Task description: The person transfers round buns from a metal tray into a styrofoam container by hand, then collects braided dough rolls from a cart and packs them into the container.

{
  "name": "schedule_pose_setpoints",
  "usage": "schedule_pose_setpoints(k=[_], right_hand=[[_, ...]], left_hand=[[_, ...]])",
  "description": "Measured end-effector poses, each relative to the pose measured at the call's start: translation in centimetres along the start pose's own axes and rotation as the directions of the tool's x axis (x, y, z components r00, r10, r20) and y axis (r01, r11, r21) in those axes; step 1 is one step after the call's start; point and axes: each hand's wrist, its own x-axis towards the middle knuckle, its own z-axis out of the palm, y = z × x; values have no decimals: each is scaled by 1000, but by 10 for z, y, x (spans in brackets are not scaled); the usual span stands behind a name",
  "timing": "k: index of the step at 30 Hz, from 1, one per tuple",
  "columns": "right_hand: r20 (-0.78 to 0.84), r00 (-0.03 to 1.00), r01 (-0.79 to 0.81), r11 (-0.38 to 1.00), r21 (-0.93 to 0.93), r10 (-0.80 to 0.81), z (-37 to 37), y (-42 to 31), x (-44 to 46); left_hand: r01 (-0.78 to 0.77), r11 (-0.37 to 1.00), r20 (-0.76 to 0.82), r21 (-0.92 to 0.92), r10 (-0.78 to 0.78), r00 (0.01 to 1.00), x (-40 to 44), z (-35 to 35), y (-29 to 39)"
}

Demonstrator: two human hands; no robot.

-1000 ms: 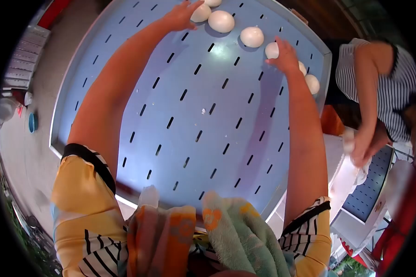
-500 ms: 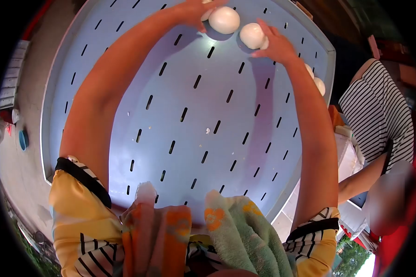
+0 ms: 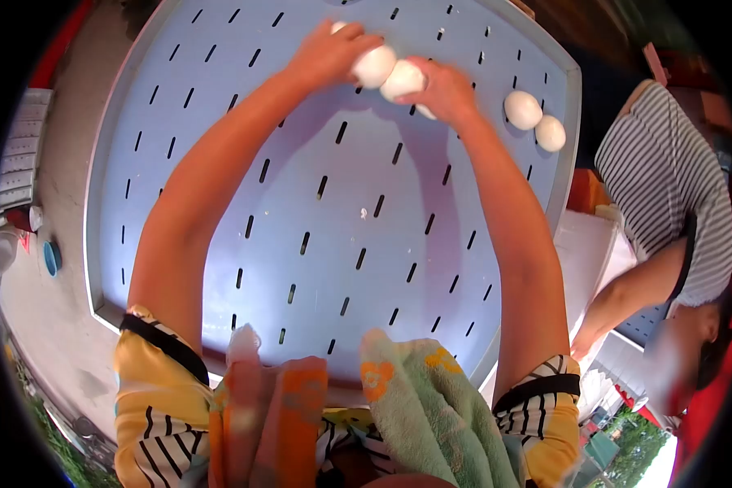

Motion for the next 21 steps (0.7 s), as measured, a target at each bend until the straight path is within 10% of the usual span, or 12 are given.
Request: schedule_pose_setpoints(k=[12, 18, 21], right_hand=[[-57, 991, 123, 990, 76, -119, -2, -42, -283], [202, 946, 281, 954, -108, -256, 47, -50, -340], [348, 907, 203, 970, 133, -237, -2, -59, -320]], left_hand=[[134, 987, -6, -93, -135, 991, -214, -56, 224], [300, 949, -72, 97, -294, 953, -318, 8, 256], [400, 914, 62, 67, -404, 913, -326, -8, 267]])
